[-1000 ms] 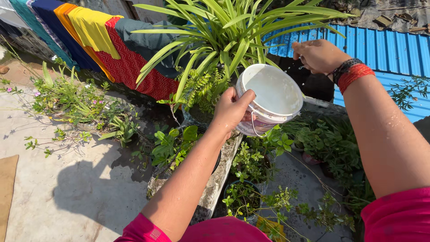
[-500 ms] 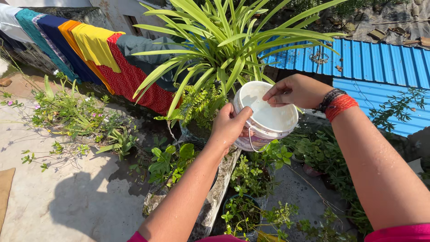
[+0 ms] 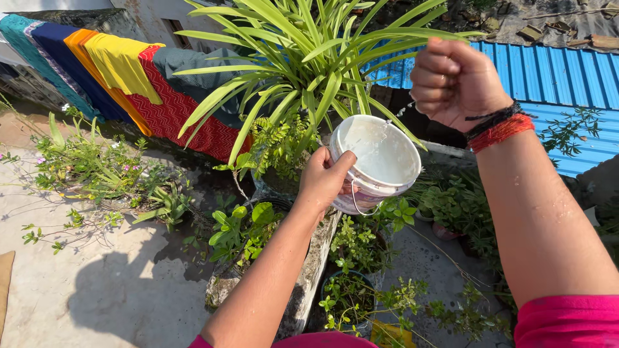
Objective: The person waters several potted plants by hand using a small bucket, dipping their hand into the water and splashing it onto the soil and leaves of various plants on a rooftop.
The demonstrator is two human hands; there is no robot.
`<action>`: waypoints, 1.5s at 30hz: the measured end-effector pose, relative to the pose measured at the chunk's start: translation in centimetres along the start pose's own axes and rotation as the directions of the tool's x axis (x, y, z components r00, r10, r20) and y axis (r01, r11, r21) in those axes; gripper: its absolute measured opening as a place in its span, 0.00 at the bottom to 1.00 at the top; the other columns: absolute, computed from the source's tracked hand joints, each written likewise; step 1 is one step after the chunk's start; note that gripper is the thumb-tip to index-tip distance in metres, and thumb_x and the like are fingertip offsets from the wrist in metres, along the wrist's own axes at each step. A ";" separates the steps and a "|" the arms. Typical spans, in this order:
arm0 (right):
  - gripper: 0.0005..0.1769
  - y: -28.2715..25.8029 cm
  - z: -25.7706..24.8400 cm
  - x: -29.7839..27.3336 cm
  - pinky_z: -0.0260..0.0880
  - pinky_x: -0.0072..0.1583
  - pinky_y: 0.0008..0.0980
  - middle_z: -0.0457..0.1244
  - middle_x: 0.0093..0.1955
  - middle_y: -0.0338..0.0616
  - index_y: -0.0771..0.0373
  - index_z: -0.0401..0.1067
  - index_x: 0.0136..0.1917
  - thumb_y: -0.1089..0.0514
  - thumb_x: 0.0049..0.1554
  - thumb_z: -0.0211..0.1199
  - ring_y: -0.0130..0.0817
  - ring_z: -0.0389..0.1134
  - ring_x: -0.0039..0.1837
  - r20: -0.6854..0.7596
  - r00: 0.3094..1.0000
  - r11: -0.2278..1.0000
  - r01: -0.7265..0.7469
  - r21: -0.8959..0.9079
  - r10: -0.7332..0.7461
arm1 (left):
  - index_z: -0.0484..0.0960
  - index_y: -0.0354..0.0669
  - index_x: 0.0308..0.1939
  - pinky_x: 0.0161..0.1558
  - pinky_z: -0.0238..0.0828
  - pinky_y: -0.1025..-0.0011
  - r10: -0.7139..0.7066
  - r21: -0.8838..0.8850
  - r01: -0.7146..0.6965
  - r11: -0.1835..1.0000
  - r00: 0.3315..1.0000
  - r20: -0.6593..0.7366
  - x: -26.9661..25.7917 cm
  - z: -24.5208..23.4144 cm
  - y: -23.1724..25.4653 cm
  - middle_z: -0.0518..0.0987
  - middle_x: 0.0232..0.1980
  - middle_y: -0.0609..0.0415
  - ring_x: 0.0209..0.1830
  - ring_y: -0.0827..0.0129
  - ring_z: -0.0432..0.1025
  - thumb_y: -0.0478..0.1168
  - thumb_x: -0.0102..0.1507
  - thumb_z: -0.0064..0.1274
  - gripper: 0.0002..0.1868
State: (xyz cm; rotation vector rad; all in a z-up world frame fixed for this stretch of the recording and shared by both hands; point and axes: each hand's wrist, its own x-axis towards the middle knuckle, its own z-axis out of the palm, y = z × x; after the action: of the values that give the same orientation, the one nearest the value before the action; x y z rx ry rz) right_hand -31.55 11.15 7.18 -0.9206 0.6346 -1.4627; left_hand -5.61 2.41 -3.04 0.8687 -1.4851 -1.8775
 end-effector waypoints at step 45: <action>0.31 7.8 3.2 -7.2 0.42 0.33 0.23 0.44 0.29 0.28 0.53 0.54 0.32 0.43 0.78 0.46 0.20 0.41 0.31 -0.128 0.991 0.989 -0.005 0.150 0.025 | 0.67 0.40 0.30 0.22 0.83 0.71 0.095 0.058 -0.104 0.993 0.985 0.142 -4.9 -3.7 -2.1 0.69 0.31 0.60 0.25 0.76 0.74 0.44 0.59 0.60 0.17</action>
State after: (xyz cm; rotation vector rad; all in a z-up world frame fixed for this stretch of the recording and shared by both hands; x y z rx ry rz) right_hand -24.97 17.77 1.14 -0.7071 0.6166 -1.5436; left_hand 0.24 4.46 -5.04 0.6913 -1.6510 -1.8563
